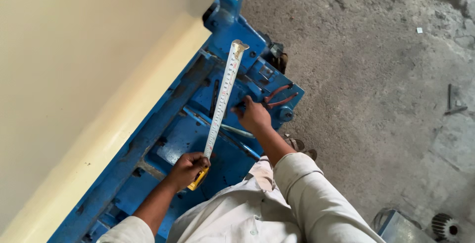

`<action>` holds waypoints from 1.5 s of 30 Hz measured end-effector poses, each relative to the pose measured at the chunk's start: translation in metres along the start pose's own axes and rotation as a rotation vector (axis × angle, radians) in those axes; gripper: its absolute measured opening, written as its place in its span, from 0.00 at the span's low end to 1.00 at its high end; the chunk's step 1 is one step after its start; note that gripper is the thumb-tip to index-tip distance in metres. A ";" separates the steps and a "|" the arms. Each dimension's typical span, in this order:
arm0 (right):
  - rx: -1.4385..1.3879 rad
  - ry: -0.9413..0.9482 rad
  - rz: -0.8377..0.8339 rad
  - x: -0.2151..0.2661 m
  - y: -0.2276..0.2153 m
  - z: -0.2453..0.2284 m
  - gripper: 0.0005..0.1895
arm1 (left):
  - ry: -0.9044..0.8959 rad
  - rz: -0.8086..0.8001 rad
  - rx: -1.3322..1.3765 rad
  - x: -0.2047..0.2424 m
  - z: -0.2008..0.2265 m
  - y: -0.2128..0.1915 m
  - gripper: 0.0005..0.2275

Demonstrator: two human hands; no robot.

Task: The person measures and marks multiple metal sheets using a tape measure and a marker. They repeatedly align the tape measure along the length of the sheets and make precise marks at specific intervals. The task involves handling the measuring tools and the metal sheets to ensure accurate measurements.

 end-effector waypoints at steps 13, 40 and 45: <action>-1.406 -0.184 0.010 0.057 0.075 0.198 0.11 | -0.161 0.141 -0.392 -0.038 -0.014 0.004 0.15; -2.199 -0.798 0.773 0.351 0.216 0.383 0.07 | -0.377 -0.273 -1.816 -0.177 0.064 0.428 0.18; -2.236 -0.776 0.911 0.365 0.249 0.411 0.05 | -0.360 -0.243 -1.939 -0.220 0.055 0.510 0.19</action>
Point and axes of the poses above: each hand's wrist, its own x-axis away from the middle knuckle, its own y-axis out of the palm, z = x × y, the point moved 2 cm from there along -x, towards the middle knuckle, and after that the axes turned 15 degrees about -z, right-handed, at the moved point
